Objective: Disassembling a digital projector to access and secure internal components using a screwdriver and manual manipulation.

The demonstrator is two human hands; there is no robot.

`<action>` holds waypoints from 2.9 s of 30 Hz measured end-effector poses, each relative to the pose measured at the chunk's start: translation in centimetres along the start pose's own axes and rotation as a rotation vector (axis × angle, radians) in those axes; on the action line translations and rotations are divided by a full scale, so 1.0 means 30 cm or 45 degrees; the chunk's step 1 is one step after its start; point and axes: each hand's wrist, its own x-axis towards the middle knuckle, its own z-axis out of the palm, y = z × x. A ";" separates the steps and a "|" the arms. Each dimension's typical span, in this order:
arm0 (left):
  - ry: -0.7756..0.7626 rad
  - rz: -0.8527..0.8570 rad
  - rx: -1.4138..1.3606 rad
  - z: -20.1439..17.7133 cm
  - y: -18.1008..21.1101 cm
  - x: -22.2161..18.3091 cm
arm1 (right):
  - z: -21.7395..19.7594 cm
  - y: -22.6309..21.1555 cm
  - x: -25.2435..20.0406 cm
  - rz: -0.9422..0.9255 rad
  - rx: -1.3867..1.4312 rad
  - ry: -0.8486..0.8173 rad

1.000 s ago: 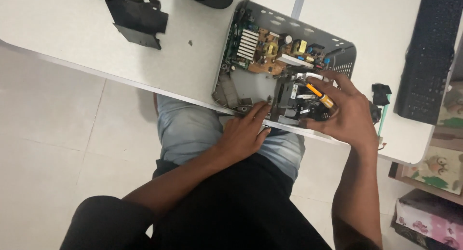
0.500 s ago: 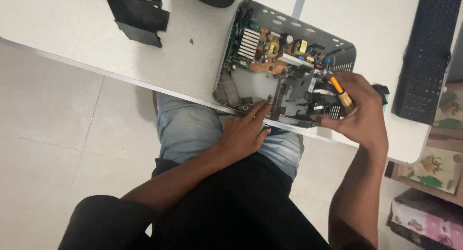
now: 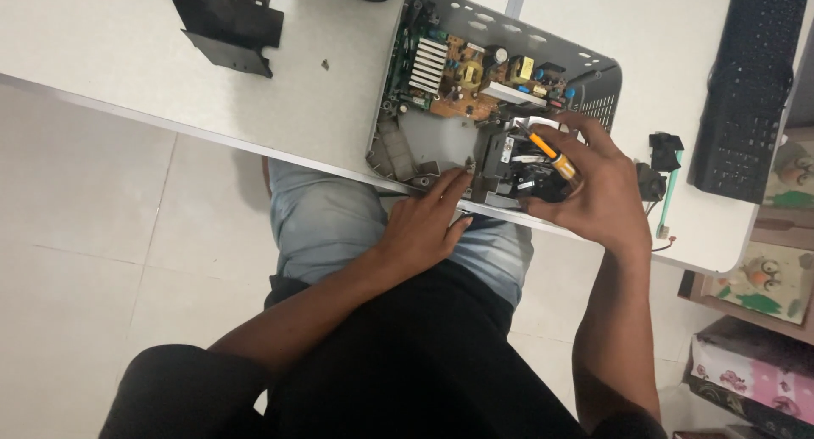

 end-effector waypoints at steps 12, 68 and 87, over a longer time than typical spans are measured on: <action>0.056 0.032 0.032 0.013 -0.007 -0.005 | 0.013 -0.003 0.013 0.108 -0.119 -0.083; 0.066 0.026 0.048 0.033 -0.013 0.000 | 0.005 0.059 0.033 0.044 0.168 -0.103; 0.010 -0.002 0.026 -0.050 0.108 0.009 | -0.043 0.060 -0.002 0.136 0.160 -0.234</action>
